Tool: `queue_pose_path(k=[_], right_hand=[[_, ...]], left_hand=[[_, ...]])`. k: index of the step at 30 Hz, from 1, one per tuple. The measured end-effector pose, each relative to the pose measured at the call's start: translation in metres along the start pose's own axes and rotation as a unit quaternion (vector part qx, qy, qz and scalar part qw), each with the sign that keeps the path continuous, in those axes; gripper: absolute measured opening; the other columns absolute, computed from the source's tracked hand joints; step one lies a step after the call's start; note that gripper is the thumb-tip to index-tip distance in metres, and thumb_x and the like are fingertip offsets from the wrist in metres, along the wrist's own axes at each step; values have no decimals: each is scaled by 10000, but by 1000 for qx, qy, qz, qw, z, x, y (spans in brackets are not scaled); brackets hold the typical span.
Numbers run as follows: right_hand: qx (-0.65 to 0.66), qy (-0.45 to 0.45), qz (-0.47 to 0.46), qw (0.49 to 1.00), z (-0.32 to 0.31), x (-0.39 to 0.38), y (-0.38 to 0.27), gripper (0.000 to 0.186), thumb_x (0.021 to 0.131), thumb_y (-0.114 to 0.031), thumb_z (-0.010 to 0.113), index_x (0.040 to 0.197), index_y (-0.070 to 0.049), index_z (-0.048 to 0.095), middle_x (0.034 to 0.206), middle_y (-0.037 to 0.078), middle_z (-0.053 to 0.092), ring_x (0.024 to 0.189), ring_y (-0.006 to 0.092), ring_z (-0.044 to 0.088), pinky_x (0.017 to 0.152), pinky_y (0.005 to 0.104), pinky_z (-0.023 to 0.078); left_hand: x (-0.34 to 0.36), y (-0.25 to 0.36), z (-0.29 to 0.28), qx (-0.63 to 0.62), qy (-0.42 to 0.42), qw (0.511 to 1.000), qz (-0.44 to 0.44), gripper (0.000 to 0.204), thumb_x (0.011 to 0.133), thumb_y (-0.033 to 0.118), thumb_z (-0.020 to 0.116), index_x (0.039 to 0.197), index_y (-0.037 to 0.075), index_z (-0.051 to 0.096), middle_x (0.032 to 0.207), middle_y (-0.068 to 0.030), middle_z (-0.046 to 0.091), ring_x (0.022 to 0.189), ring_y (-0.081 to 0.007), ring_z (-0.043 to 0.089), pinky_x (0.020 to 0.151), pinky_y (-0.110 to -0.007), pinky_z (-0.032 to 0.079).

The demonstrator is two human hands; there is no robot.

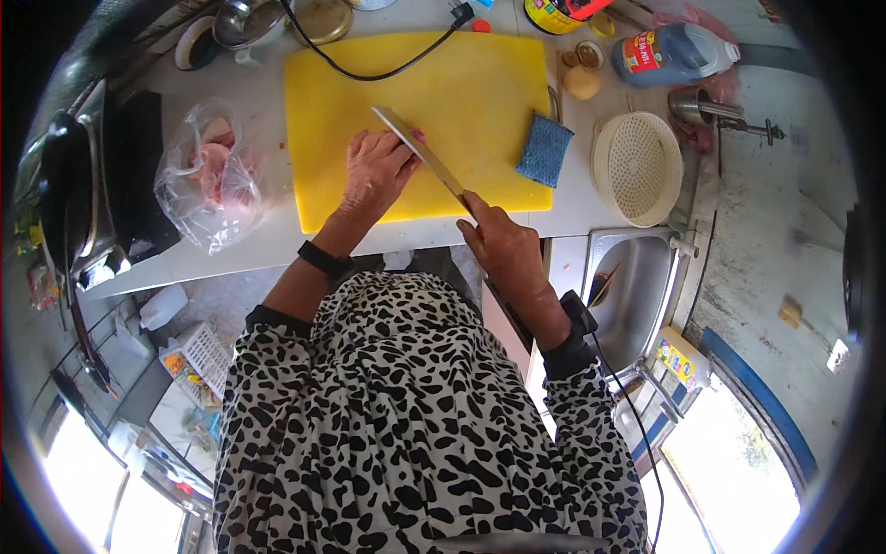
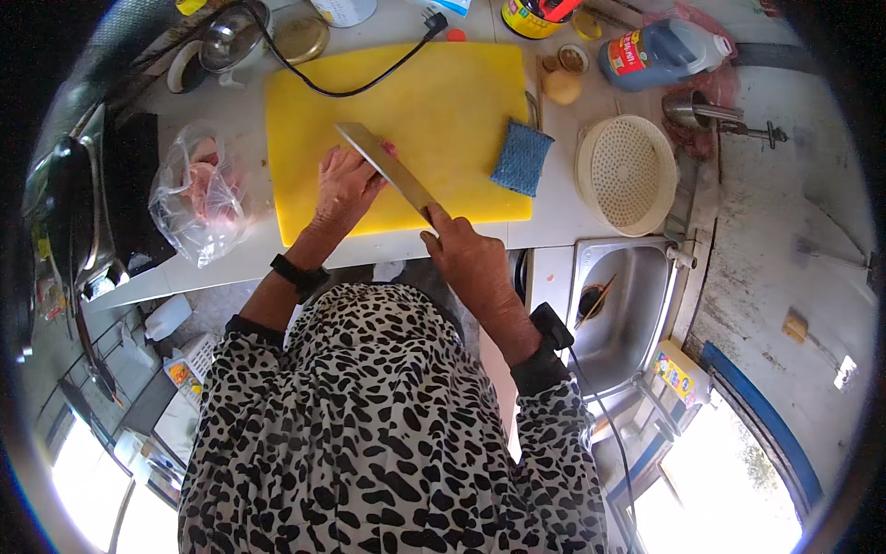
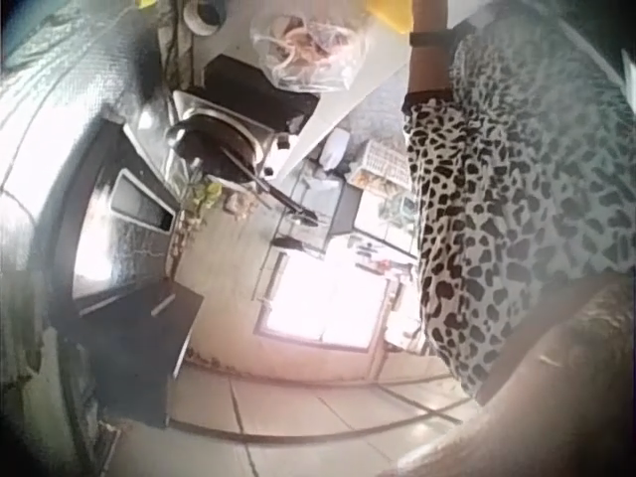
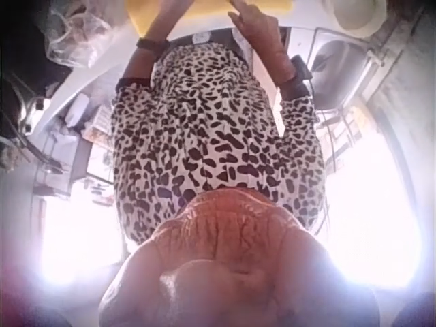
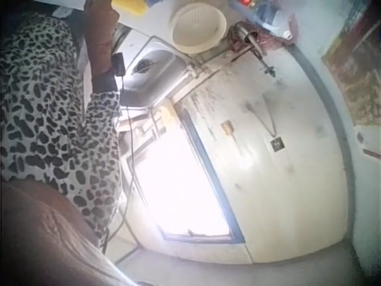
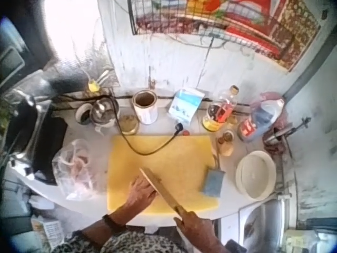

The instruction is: The recorder is slicing a piece of raw meat into smaller portions on a yellow cutting board using a kitchen cleaver.

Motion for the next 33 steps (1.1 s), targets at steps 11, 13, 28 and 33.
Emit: queue_pose_path(k=[11, 13, 28, 33], right_hand=[[-111, -52, -14, 992, -9, 0, -15, 488, 929, -332, 684, 1341, -106, 555, 756, 55, 583, 532, 185, 635, 486, 313, 540], [-106, -65, -7, 992, -10, -3, -14, 476, 932, -332, 683, 1332, -101, 564, 765, 58, 581, 527, 181, 631, 485, 309, 537], [-28, -65, -29, 997, -1, 5, 15, 415, 978, -281, 607, 1341, -104, 510, 778, 92, 606, 551, 255, 641, 494, 368, 554], [2, -58, -7, 998, 17, 36, 28, 244, 985, -234, 558, 1188, -98, 570, 734, 145, 656, 611, 336, 676, 524, 458, 552]], left_hand=[[3, 0, -2, 17, -6, 999, 26, 358, 783, 135, 725, 1138, 106, 696, 1099, -19, 658, 1074, -233, 569, 963, -413, 431], [3, 1, -1, 22, 6, 999, 22, 351, 784, 130, 719, 1133, 103, 697, 1093, -21, 657, 1068, -237, 570, 953, -409, 440], [5, 6, 11, 27, -23, 999, -38, 338, 808, 131, 723, 1145, 147, 701, 1093, -20, 664, 1058, -251, 577, 966, -400, 450], [6, 7, 18, 18, -14, 999, -45, 261, 806, 154, 737, 1066, 138, 736, 1092, -20, 669, 1066, -260, 572, 969, -424, 430]])
Point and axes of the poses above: each hand's wrist, its own x-axis towards the middle knuckle, its own z-axis out of the palm, y = z × x, the point moved 3 cm from there along x, towards the middle knuckle
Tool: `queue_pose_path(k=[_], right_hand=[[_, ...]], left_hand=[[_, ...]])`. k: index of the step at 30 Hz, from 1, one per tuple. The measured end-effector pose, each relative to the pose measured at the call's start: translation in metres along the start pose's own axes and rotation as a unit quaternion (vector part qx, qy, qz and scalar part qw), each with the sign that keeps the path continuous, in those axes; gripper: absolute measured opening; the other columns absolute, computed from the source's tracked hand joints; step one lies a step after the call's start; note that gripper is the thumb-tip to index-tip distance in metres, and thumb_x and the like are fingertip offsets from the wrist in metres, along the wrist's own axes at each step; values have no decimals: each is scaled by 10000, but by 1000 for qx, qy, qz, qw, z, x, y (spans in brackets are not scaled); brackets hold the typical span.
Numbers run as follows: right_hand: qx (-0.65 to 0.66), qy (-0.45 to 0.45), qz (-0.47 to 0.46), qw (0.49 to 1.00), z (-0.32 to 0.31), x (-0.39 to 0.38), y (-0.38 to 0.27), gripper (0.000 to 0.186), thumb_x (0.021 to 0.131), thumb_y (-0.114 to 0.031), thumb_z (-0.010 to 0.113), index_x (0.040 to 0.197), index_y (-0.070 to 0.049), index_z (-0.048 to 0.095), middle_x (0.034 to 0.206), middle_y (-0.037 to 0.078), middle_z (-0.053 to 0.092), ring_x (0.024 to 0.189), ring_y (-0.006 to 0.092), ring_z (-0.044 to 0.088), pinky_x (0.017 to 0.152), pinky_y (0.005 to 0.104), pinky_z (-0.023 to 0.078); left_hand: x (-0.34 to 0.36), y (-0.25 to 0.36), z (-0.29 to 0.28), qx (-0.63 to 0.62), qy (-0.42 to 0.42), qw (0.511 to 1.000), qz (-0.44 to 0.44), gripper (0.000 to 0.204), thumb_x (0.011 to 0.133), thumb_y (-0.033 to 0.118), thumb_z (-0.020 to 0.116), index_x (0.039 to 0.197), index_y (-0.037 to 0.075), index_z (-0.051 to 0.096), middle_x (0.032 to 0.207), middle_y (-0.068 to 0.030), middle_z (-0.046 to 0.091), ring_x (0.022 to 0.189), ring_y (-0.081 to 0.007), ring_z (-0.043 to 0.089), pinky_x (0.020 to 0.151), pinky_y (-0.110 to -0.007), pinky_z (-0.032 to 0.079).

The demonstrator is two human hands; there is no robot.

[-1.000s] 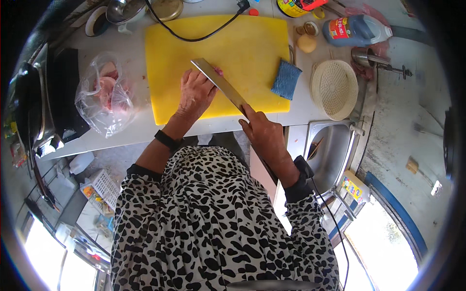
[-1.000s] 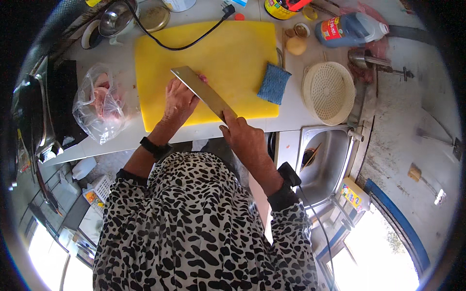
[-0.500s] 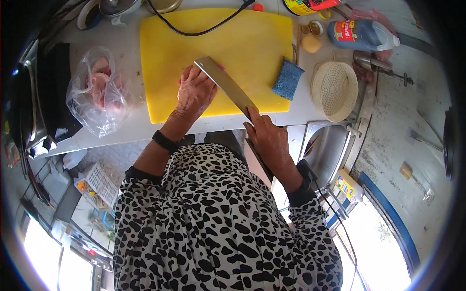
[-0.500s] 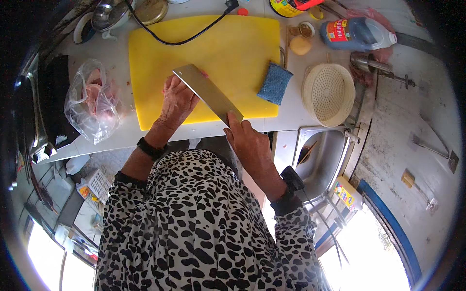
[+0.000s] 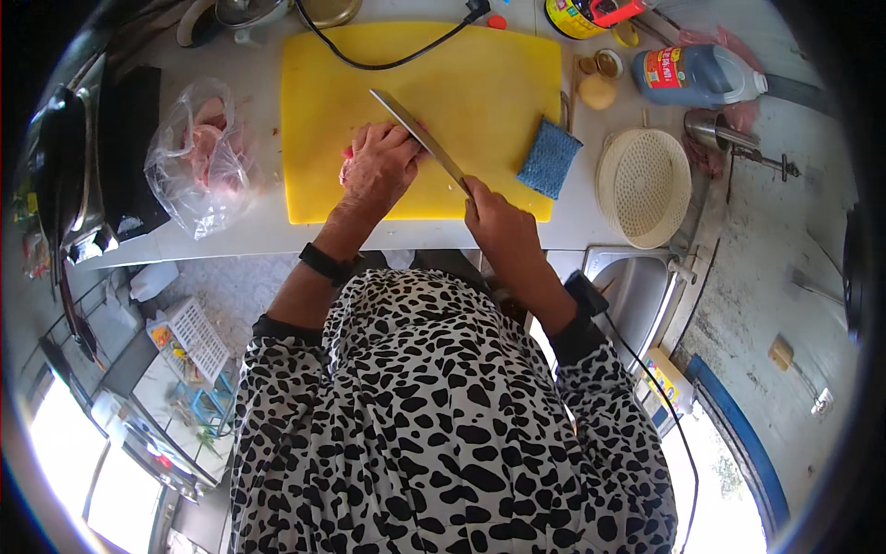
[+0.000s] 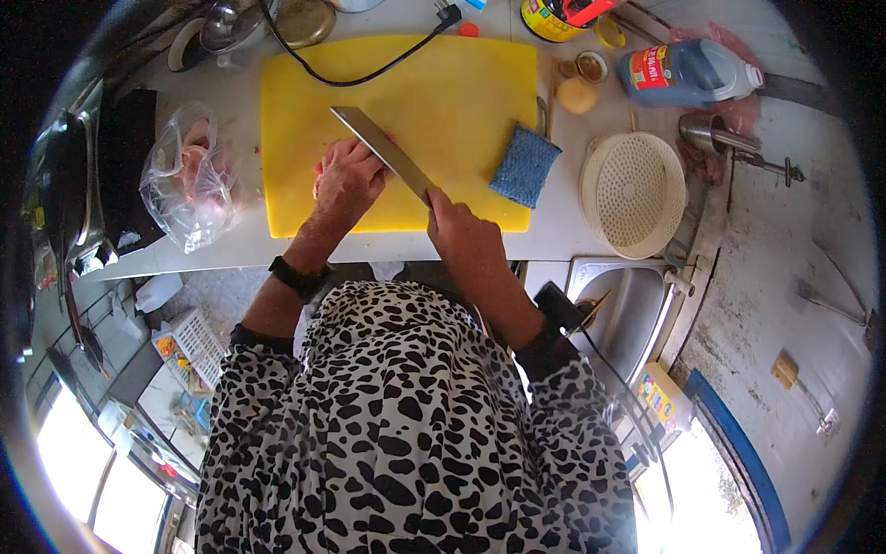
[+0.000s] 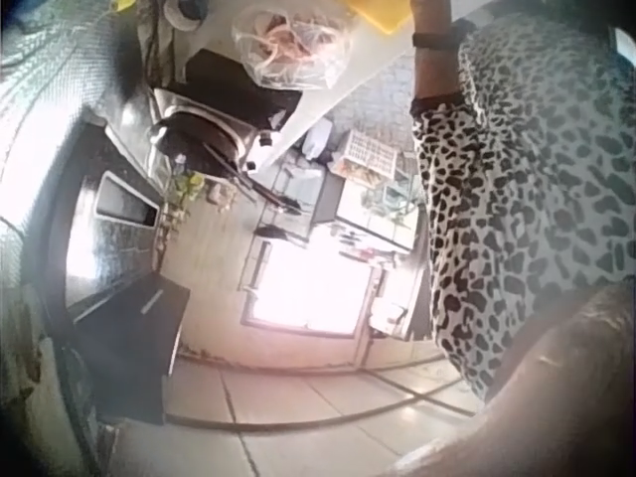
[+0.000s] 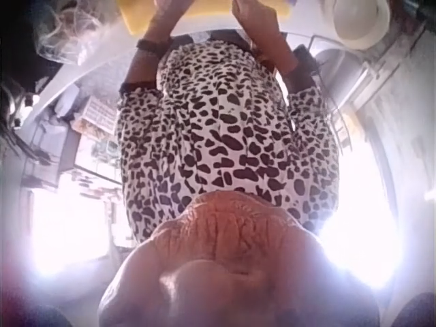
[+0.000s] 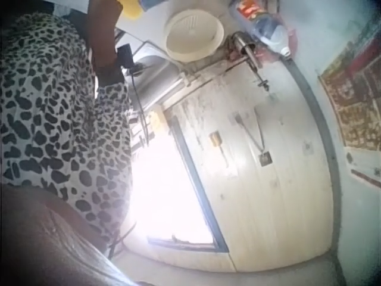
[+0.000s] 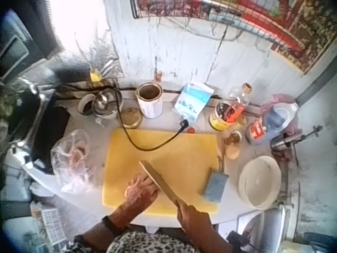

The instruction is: The recorder is slicing a piece of raw meat into smaller portions on a yellow cutting board using a kitchen cleaver.

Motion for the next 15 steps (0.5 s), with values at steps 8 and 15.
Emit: queue_pose_path(k=[8, 15], right_hand=[[10, 55, -52, 997, 16, 49, -1, 208, 967, -244, 560, 1091, -79, 575, 733, 141, 669, 642, 367, 678, 565, 486, 553], [24, 9, -25, 999, -29, 22, 0, 326, 975, -256, 557, 1264, -104, 570, 807, 158, 669, 692, 345, 684, 597, 470, 558]], left_hand=[[-2, 6, -1, 33, -8, 999, 26, 233, 834, 180, 722, 1059, 124, 724, 1117, -22, 657, 1052, -265, 568, 966, -433, 425], [-2, 8, -8, 6, 41, 999, 15, 255, 830, 174, 737, 1070, 98, 704, 1096, -41, 643, 1076, -265, 575, 955, -434, 447]])
Point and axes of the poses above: each hand's wrist, its own x-axis towards the middle knuckle, its own z-axis out of the palm, y = z × x, the point moved 3 cm from there along x, towards the middle knuckle
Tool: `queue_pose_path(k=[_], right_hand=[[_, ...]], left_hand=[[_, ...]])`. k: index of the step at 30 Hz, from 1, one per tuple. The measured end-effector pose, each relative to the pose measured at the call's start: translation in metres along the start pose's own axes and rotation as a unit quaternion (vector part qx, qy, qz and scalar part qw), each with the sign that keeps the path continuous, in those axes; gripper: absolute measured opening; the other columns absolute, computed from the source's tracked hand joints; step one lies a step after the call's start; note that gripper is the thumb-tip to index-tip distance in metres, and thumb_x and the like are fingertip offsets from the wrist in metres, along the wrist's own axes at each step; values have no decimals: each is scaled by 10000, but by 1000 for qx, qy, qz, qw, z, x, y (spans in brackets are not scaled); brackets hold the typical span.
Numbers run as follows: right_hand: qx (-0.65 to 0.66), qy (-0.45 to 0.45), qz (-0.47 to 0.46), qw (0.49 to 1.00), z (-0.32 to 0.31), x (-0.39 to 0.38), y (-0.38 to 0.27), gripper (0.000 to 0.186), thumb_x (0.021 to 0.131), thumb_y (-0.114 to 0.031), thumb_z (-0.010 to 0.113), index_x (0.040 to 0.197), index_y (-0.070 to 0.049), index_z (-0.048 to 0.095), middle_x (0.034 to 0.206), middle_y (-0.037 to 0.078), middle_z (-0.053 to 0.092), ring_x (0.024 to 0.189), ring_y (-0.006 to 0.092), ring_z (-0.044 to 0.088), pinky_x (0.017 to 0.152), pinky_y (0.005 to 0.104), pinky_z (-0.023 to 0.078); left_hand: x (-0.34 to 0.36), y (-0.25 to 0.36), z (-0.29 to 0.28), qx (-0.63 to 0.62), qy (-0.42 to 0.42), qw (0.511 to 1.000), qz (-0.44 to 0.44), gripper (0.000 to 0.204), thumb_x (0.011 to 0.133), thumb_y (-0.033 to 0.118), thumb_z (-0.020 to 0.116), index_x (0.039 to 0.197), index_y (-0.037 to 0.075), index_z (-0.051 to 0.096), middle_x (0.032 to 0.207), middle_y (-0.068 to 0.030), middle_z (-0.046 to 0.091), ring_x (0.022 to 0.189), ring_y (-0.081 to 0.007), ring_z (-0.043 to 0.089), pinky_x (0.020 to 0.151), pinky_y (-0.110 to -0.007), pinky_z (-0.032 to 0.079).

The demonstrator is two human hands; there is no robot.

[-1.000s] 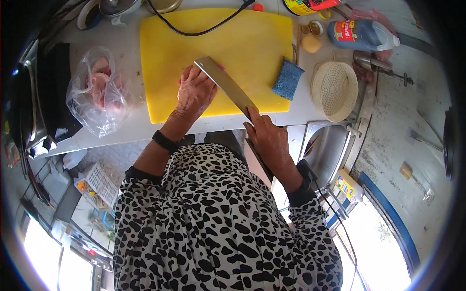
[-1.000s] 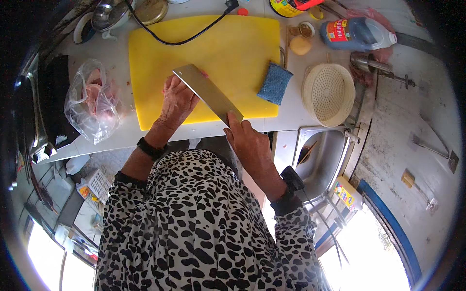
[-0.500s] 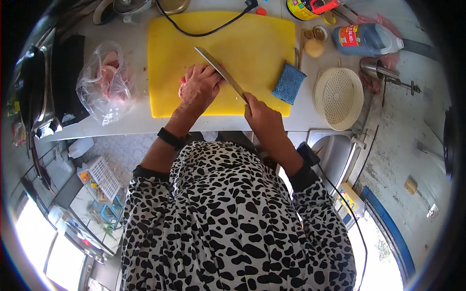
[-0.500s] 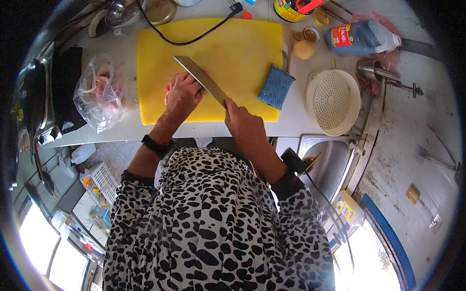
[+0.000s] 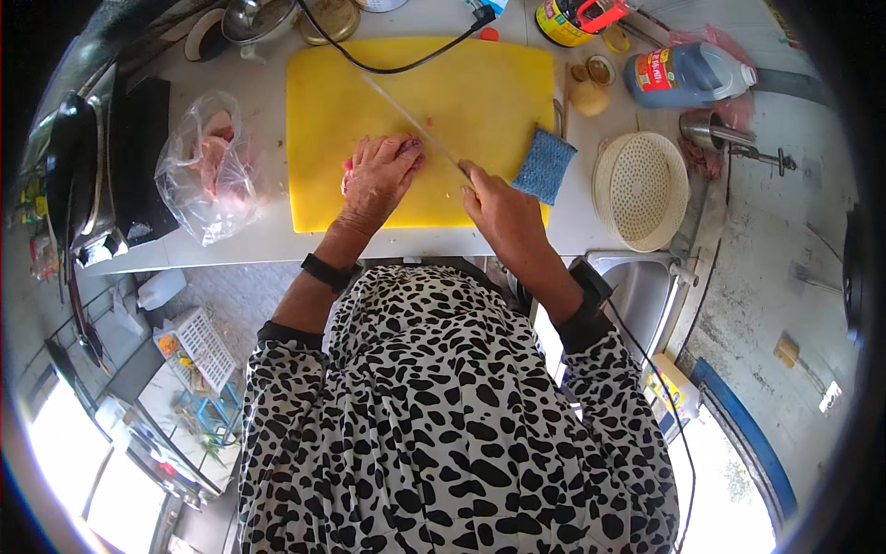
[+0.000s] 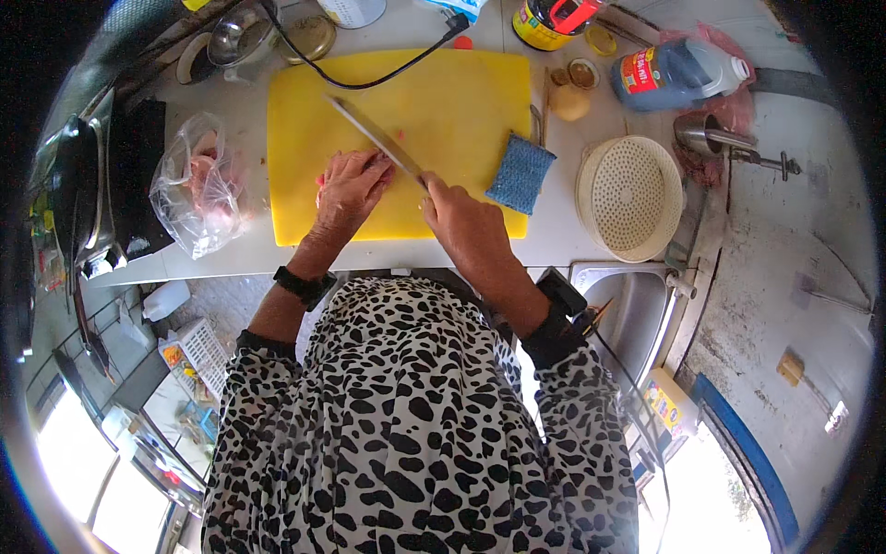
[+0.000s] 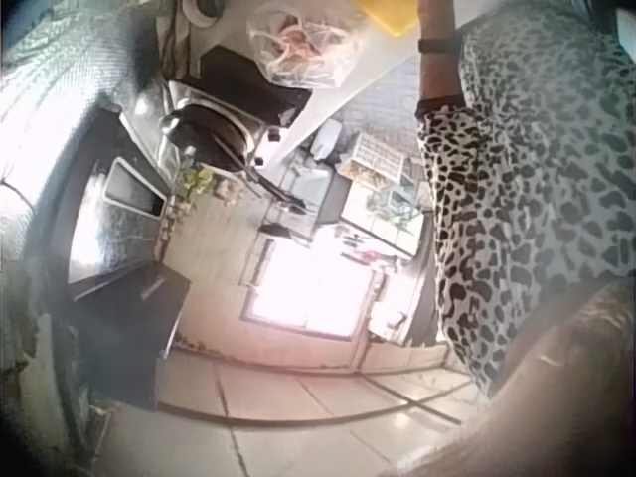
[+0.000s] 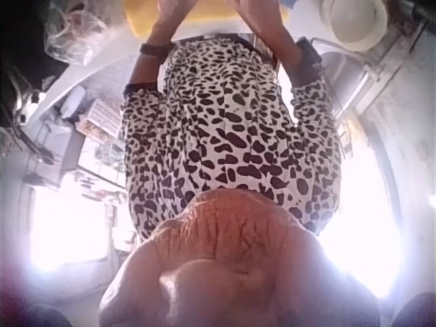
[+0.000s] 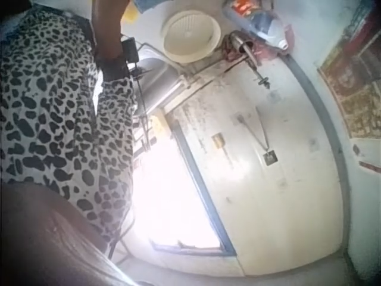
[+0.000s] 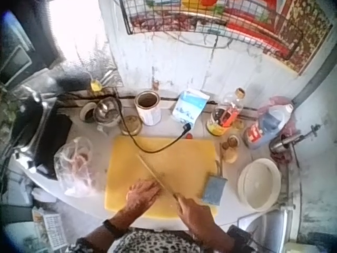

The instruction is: The recorder is slicing a piece of raw meat into smaller portions on a yellow cutting board using a kitchen cleaver.

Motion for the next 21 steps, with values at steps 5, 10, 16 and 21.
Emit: queue_pose_path(k=[5, 10, 16, 21], right_hand=[[9, -47, 15, 999, -8, -31, -9, 364, 979, -264, 569, 1319, -135, 551, 837, 136, 660, 710, 338, 676, 622, 456, 553], [-34, -110, 57, 992, -3, -48, 0, 406, 979, -254, 574, 1371, -160, 522, 878, 119, 667, 721, 328, 674, 638, 437, 554], [-62, -39, 0, 997, 24, -30, -4, 294, 955, -200, 579, 1235, -122, 538, 784, 117, 640, 606, 321, 663, 501, 452, 546], [-51, 21, -14, 998, 47, 9, -13, 326, 938, -178, 600, 1261, -152, 575, 759, 115, 641, 631, 318, 659, 543, 432, 549]], left_hand=[[-3, -7, 3, 7, -22, 1000, 13, 243, 824, 165, 740, 1055, 100, 702, 1087, -44, 641, 1068, -267, 574, 948, -436, 456], [2, -5, -3, 14, -45, 999, 20, 246, 811, 160, 746, 1046, 100, 701, 1099, -42, 641, 1084, -265, 565, 962, -437, 449], [-4, -5, -1, 3, -54, 998, -25, 241, 811, 144, 741, 1047, 106, 704, 1132, -41, 636, 1095, -274, 554, 999, -447, 425], [-8, -8, 6, 19, -74, 997, -7, 242, 816, 157, 740, 1053, 116, 709, 1163, -55, 624, 1129, -291, 546, 1020, -475, 413]])
Point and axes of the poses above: each hand's wrist, its own x-axis towards the middle knuckle, its own z-axis out of the palm, y = z × x, the point moved 3 cm from there along x, towards the middle knuckle
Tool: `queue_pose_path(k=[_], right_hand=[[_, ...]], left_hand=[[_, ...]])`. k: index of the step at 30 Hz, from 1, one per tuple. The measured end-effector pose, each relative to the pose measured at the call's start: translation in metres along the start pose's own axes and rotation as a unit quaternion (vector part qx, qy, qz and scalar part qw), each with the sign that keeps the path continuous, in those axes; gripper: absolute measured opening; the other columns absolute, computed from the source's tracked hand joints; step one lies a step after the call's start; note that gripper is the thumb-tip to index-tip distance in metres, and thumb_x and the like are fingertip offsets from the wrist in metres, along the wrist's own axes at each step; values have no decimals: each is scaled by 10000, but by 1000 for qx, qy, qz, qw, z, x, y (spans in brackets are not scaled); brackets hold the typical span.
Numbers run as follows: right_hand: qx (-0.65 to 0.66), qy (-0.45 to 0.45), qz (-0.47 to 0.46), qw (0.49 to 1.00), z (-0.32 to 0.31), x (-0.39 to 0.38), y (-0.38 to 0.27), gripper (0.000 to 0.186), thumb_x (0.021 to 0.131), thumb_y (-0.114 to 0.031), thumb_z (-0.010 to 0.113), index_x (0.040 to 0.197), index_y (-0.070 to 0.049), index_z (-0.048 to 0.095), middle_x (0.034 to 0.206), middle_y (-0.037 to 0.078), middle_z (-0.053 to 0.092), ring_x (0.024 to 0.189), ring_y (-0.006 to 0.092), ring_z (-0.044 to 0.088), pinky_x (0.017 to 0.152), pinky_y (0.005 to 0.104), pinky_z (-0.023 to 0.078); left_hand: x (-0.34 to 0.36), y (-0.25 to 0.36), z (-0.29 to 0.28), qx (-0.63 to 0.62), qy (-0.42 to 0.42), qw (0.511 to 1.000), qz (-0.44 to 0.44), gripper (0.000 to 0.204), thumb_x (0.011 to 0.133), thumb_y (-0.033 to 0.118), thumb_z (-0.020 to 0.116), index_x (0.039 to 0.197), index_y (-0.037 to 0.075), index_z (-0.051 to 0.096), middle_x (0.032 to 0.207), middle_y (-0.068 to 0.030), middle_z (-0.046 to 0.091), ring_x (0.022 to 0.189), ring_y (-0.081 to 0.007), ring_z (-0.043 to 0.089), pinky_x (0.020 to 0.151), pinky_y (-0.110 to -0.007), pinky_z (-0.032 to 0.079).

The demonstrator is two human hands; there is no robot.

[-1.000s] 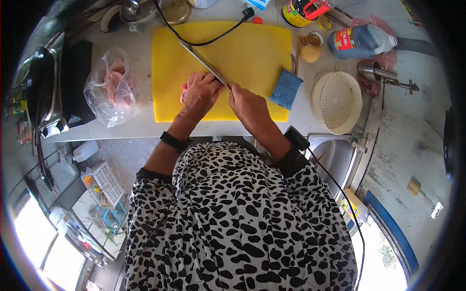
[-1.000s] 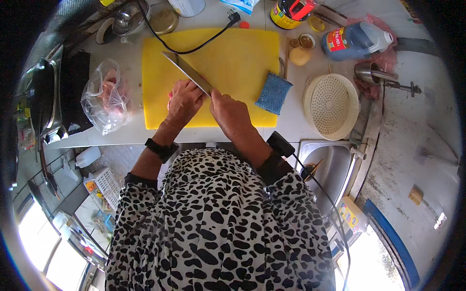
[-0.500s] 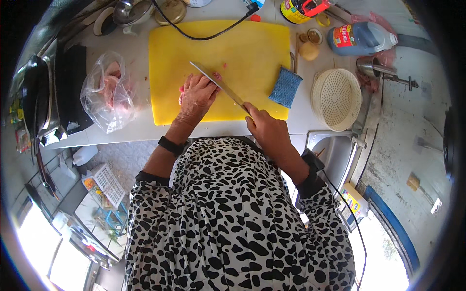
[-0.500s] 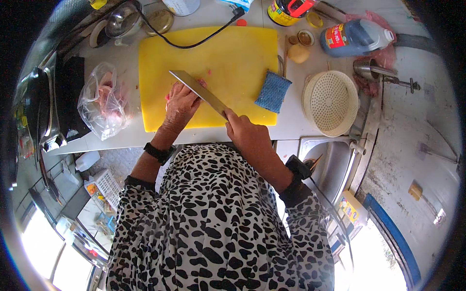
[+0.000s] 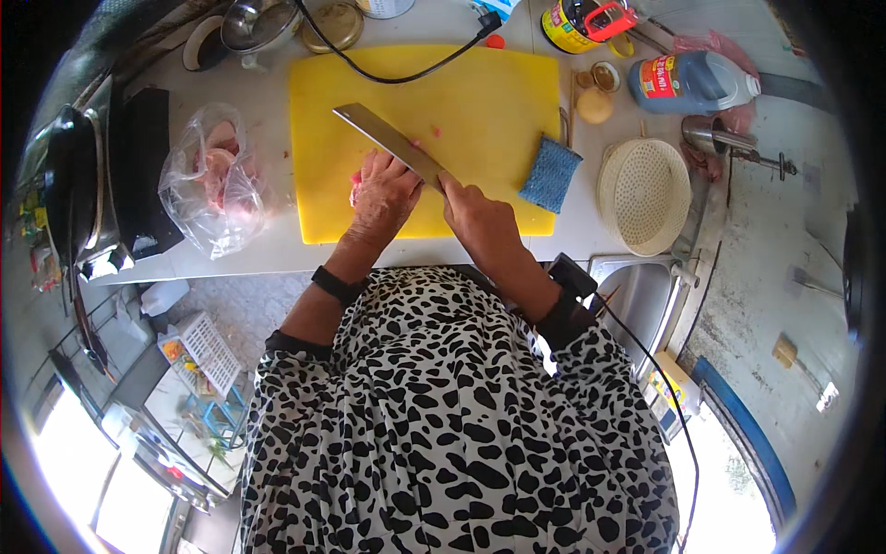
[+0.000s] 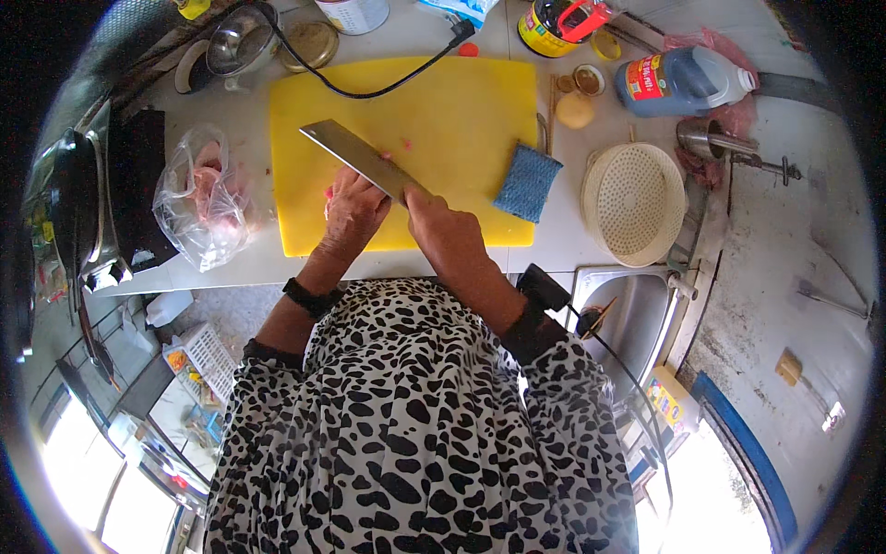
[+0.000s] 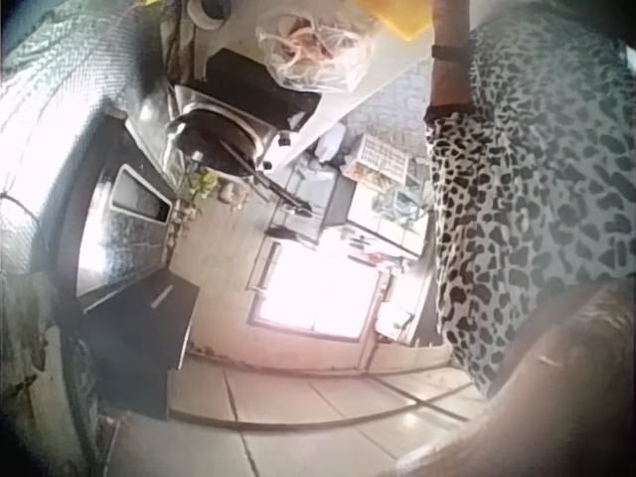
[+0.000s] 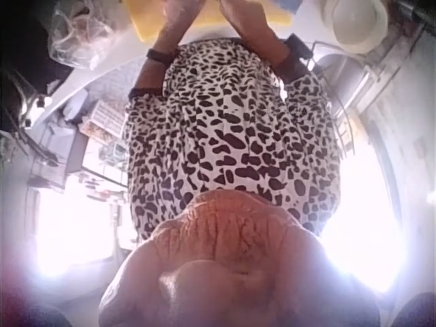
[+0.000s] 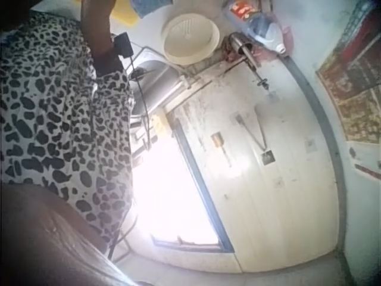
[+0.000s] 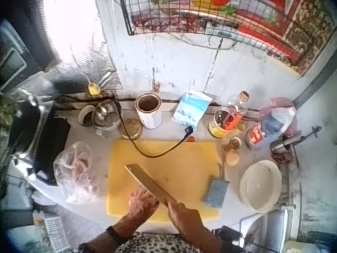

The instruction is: The recorder is slicing a piece of raw meat into smaller portions on a yellow cutting board using a kitchen cleaver.

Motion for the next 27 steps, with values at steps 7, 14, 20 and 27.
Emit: queue_pose_path(k=[7, 14, 20, 27], right_hand=[[41, 14, 22, 999, -30, -9, 11, 319, 982, -244, 547, 1288, -155, 545, 782, 132, 658, 654, 354, 672, 587, 460, 563], [23, -108, 54, 992, -61, -53, 6, 381, 968, -237, 594, 1339, -158, 559, 905, 117, 671, 727, 322, 676, 617, 426, 556], [-47, -102, 36, 993, -47, -63, 7, 403, 966, -229, 598, 1356, -152, 533, 832, 107, 647, 637, 296, 659, 543, 407, 553], [-33, 2, -33, 999, -4, -15, 2, 360, 959, -218, 606, 1315, -171, 569, 777, 111, 639, 585, 294, 650, 494, 410, 540]], left_hand=[[-2, -1, -11, -50, 11, 999, 5, 266, 845, 178, 734, 1092, 85, 694, 1182, -74, 610, 1140, -296, 553, 1015, -475, 422], [-4, -5, -11, -78, 45, 996, -6, 320, 863, 190, 728, 1161, 83, 681, 1142, -82, 620, 1123, -295, 572, 991, -443, 453], [-2, -3, -10, -53, 26, 998, 7, 329, 856, 197, 728, 1157, 73, 680, 1130, -84, 624, 1132, -296, 565, 997, -443, 450], [-3, -8, 1, -45, -4, 999, -17, 314, 850, 196, 721, 1146, 96, 687, 1142, -84, 618, 1138, -317, 545, 1006, -457, 434]])
Point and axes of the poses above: each hand's wrist, its own x-axis towards the middle knuckle, its own z-axis out of the palm, y = z × x, the point moved 3 cm from there along x, towards the middle knuckle
